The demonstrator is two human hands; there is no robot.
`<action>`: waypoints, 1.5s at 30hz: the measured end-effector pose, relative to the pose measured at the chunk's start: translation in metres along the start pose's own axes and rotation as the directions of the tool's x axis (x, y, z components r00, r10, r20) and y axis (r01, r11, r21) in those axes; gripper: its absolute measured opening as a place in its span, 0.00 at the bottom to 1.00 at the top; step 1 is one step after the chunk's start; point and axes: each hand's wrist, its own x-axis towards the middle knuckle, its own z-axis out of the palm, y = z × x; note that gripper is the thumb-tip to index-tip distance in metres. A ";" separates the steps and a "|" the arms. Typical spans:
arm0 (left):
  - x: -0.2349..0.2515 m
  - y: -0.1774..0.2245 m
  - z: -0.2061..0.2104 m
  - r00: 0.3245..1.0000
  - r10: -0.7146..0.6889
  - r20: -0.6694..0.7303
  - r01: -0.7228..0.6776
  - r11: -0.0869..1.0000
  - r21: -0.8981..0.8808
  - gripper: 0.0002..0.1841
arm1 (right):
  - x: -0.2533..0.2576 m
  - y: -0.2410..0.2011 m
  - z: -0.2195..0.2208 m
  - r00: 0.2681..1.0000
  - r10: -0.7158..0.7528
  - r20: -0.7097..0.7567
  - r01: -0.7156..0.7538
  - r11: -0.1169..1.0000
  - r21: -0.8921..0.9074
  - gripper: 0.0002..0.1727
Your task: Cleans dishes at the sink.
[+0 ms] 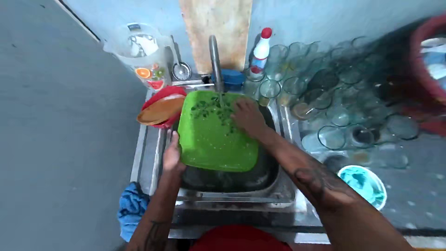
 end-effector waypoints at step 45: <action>0.008 0.001 0.000 0.996 0.085 -0.023 -0.086 0.994 -0.070 0.25 | -0.038 -0.061 0.019 0.960 -0.277 0.041 0.255 0.925 0.283 0.15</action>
